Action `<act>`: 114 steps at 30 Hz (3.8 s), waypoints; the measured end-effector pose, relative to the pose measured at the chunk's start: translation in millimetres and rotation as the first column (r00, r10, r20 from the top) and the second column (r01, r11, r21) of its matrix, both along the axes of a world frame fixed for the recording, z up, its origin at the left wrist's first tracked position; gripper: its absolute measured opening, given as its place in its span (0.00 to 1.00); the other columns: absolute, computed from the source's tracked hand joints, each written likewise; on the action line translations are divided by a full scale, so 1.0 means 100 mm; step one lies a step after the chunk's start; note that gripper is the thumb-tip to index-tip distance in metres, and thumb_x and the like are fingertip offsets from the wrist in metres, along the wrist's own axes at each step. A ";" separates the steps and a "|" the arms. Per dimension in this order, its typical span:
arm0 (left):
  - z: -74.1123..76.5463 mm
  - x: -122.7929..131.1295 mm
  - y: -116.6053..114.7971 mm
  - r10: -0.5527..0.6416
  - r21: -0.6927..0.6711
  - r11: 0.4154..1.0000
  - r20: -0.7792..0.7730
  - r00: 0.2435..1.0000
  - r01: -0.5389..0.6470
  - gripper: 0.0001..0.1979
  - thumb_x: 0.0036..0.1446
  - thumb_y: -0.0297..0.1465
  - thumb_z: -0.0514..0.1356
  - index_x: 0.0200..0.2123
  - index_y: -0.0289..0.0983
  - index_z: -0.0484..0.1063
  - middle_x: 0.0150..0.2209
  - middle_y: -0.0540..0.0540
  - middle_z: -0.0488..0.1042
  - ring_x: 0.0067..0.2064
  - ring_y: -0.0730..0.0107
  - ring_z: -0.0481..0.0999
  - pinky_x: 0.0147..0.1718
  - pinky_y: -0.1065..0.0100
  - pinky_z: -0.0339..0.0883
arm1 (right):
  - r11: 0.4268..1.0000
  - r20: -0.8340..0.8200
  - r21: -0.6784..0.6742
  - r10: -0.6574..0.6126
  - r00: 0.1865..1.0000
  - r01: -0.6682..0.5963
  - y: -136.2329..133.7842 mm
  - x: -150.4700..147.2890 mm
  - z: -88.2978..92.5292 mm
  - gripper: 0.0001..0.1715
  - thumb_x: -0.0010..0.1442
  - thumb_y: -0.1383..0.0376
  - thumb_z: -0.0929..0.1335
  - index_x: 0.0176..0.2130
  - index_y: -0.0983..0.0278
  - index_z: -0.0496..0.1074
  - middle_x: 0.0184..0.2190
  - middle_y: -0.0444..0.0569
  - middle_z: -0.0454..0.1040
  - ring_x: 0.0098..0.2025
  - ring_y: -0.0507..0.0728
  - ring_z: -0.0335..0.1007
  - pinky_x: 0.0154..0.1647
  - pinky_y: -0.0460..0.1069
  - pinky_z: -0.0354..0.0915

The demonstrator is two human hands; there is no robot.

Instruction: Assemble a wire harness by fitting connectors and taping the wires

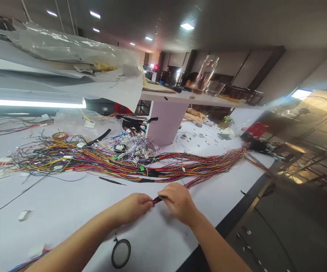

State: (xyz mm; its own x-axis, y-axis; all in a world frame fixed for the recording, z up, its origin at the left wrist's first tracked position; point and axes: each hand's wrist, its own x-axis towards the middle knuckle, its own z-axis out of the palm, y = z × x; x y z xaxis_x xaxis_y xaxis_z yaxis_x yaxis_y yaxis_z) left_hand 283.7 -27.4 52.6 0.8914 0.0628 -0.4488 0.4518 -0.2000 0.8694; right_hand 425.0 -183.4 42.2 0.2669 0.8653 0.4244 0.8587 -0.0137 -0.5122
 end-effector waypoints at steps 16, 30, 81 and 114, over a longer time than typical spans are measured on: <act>0.07 0.09 0.12 -0.028 0.038 0.999 -0.040 0.999 0.029 0.22 0.55 0.50 0.51 0.31 0.38 0.68 0.22 0.54 0.61 0.18 0.76 0.52 0.18 0.71 0.47 | 0.956 -0.708 -0.270 -0.276 0.650 0.112 -0.25 -0.08 -0.10 0.18 0.58 0.51 0.67 0.35 0.63 0.73 0.18 0.43 0.72 0.14 0.51 0.63 0.13 0.45 0.56; 0.00 -0.13 -0.29 -0.287 0.853 0.512 0.057 0.956 0.103 0.24 0.60 0.24 0.46 0.59 0.41 0.65 0.36 0.38 0.77 0.36 0.54 0.77 0.34 0.60 0.63 | 0.972 -0.167 -0.069 -0.232 0.958 0.223 0.25 0.16 0.19 0.08 0.57 0.63 0.67 0.27 0.61 0.72 0.27 0.44 0.73 0.33 0.54 0.69 0.38 0.48 0.62; 0.01 -0.03 -0.08 0.091 -0.006 0.996 0.067 0.994 -0.091 0.14 0.52 0.42 0.57 0.26 0.36 0.72 0.22 0.54 0.61 0.25 0.72 0.56 0.25 0.70 0.47 | 0.860 -0.388 -0.123 -0.502 0.773 0.496 -0.36 -0.10 0.21 0.13 0.59 0.58 0.65 0.38 0.61 0.76 0.35 0.49 0.76 0.35 0.56 0.72 0.38 0.51 0.69; -0.04 -0.18 -0.32 -0.301 0.881 0.448 -0.013 0.953 0.154 0.24 0.63 0.24 0.45 0.60 0.37 0.64 0.38 0.36 0.77 0.37 0.49 0.77 0.35 0.56 0.66 | 0.879 0.480 -0.443 0.067 0.875 0.176 0.23 0.14 0.31 0.11 0.60 0.73 0.65 0.37 0.63 0.75 0.35 0.51 0.76 0.41 0.58 0.68 0.34 0.49 0.62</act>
